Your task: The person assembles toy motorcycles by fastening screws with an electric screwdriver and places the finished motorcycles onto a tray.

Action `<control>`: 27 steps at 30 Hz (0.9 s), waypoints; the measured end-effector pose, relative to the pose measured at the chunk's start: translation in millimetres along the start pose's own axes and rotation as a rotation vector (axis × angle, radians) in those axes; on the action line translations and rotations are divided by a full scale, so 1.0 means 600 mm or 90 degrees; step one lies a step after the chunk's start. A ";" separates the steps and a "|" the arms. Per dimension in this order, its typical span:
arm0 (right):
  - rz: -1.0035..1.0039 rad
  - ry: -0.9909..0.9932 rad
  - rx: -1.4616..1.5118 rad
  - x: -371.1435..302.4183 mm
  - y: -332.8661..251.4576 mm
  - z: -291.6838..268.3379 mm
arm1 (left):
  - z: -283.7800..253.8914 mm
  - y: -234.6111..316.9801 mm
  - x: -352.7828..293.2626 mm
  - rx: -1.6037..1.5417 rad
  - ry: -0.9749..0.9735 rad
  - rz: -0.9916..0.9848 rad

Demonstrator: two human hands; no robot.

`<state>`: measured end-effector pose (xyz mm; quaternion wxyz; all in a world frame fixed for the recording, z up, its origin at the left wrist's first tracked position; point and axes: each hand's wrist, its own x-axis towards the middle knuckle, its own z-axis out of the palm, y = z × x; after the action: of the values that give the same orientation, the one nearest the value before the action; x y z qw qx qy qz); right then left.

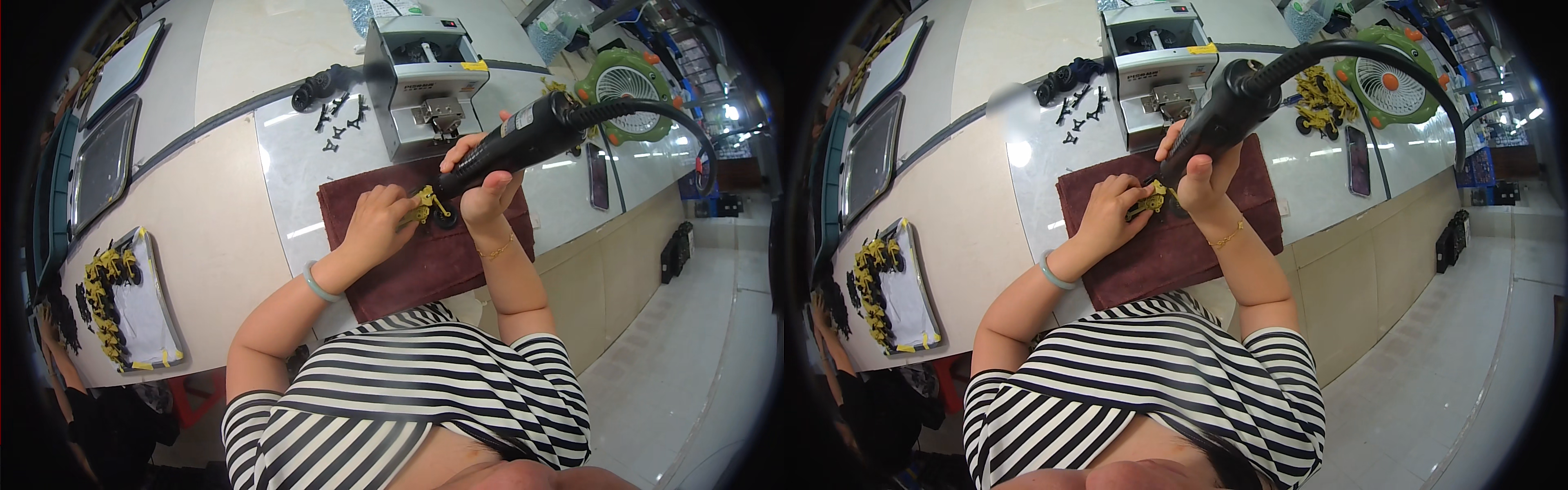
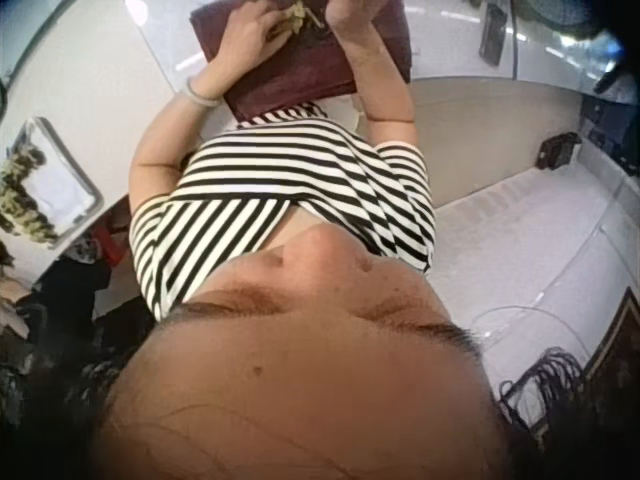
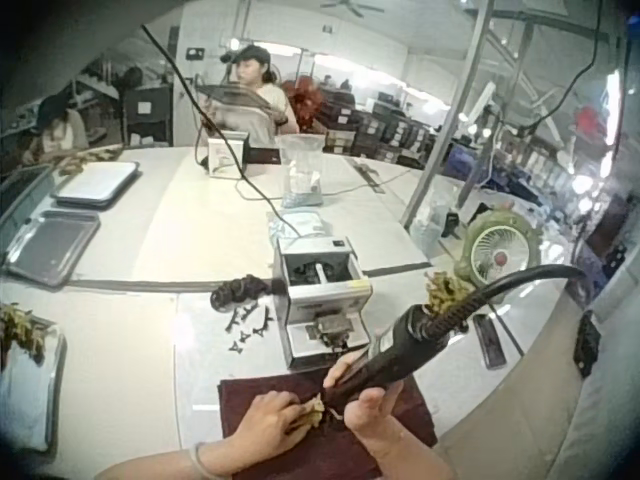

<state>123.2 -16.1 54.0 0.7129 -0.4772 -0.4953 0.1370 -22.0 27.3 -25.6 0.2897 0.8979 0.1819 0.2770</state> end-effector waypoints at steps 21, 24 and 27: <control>-0.001 -0.039 0.018 -0.024 0.033 0.004 | -0.002 -0.001 0.000 -0.018 -0.003 -0.008; -0.002 -0.030 -0.006 -0.004 0.013 0.012 | -0.003 -0.002 -0.005 -0.025 -0.013 -0.026; -0.129 0.059 -0.068 0.069 -0.015 0.009 | -0.004 -0.002 -0.004 -0.032 0.002 -0.005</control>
<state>135.7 9.8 85.1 0.7188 -0.4681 -0.5138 0.0154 -25.3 28.0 -25.5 0.3130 0.8892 0.1792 0.2815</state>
